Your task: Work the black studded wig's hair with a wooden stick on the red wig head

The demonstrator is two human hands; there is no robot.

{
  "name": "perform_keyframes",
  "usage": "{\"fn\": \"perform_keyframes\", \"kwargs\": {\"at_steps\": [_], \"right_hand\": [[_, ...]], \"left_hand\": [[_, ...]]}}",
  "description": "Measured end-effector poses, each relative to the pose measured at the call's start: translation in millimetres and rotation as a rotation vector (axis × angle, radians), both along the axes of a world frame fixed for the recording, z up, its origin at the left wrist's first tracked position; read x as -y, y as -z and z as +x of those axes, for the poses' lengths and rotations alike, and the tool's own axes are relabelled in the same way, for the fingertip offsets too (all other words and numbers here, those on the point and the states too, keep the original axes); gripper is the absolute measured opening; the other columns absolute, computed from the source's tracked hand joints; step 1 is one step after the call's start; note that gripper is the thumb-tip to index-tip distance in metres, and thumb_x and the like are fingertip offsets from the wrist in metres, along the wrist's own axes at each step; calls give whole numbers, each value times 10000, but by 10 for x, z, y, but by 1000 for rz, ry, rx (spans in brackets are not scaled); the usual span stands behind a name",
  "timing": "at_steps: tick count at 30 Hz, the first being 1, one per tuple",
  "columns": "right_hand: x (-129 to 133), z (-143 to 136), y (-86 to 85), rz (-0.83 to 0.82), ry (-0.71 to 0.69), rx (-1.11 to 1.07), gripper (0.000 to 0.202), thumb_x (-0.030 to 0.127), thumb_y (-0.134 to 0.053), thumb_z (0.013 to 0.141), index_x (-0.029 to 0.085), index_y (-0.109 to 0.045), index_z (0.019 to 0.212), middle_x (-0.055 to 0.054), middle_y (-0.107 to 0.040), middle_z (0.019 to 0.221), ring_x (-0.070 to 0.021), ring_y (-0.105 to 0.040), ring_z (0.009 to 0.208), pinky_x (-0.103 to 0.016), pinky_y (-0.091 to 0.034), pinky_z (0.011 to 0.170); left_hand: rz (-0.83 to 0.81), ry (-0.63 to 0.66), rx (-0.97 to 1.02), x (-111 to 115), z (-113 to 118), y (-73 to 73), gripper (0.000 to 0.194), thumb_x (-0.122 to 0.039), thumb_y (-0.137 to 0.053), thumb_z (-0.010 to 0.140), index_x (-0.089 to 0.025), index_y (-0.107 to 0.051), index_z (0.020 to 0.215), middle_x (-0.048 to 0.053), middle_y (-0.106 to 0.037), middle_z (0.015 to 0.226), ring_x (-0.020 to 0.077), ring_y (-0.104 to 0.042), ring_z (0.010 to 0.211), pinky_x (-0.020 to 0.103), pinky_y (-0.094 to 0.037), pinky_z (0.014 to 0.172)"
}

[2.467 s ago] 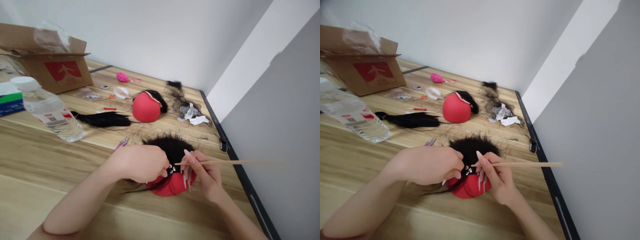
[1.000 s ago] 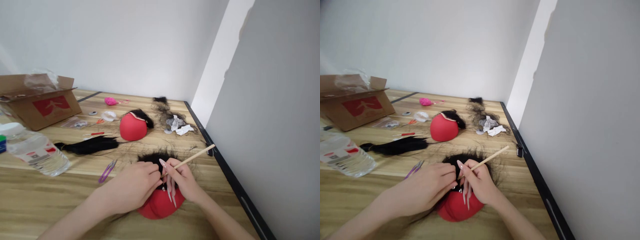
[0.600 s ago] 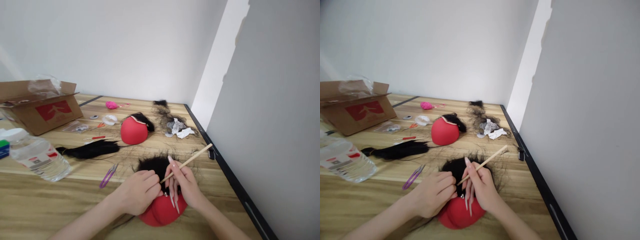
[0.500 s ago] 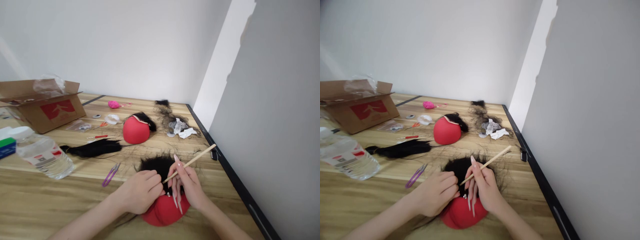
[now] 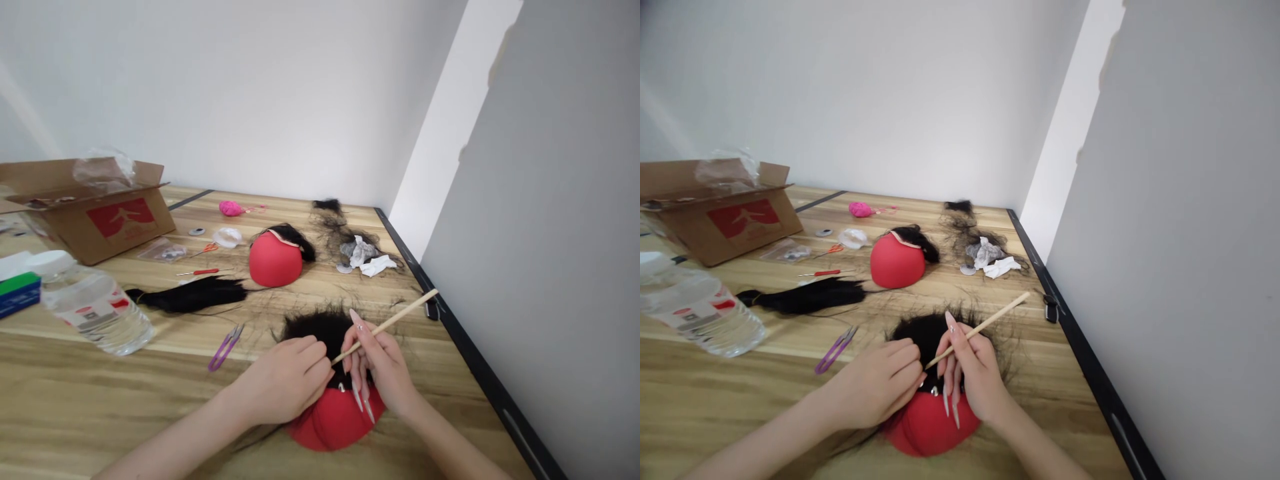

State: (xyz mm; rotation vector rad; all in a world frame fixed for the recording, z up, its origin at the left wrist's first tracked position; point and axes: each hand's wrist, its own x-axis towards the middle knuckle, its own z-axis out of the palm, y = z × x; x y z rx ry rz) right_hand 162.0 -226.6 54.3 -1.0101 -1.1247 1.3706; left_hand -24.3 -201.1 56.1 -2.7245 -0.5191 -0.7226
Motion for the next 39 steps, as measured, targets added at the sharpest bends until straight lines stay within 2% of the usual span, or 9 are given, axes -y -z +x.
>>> {"fn": "perform_keyframes", "kwargs": {"at_steps": [14, 22, 33, 39], "right_hand": [[-21, -5, -30, -67, 17, -12, 576, 708, -631, 794, 142, -591, 701, 2, -616, 470, -75, -526, 274, -106, -367, 244], [-32, 2, -47, -70, 8, -25, 573, 706, -632, 793, 145, -578, 688, -9, -628, 467, -79, -530, 270, -104, -359, 242], [-47, 31, -46, -63, -30, -14, 539, 677, -635, 811, 154, -570, 702, -2, -646, 488, -80, -555, 289, -102, -385, 258], [-46, 38, -61, -80, -38, 3, 535, 674, -626, 816, 155, -565, 703, 10, -638, 493, -77, -543, 281, -114, -390, 255]], "left_hand": [[-10, 29, -65, 15, -22, -62, 262, -171, -381, 965, -180, -510, 738, 25, -544, 706, 179, -479, 629, 304, -390, 587], [-103, -26, -81, 95, -13, -104, 193, -151, -461, 938, -180, -510, 754, 19, -559, 742, 184, -465, 651, 317, -336, 609], [48, 120, -54, 35, -59, -142, 303, -129, -420, 970, -171, -509, 682, 19, -524, 695, 184, -389, 666, 358, -295, 701], [-11, 178, 9, 92, -78, -193, 303, -99, -432, 935, -175, -511, 653, 6, -511, 652, 167, -390, 652, 347, -347, 771]]}}
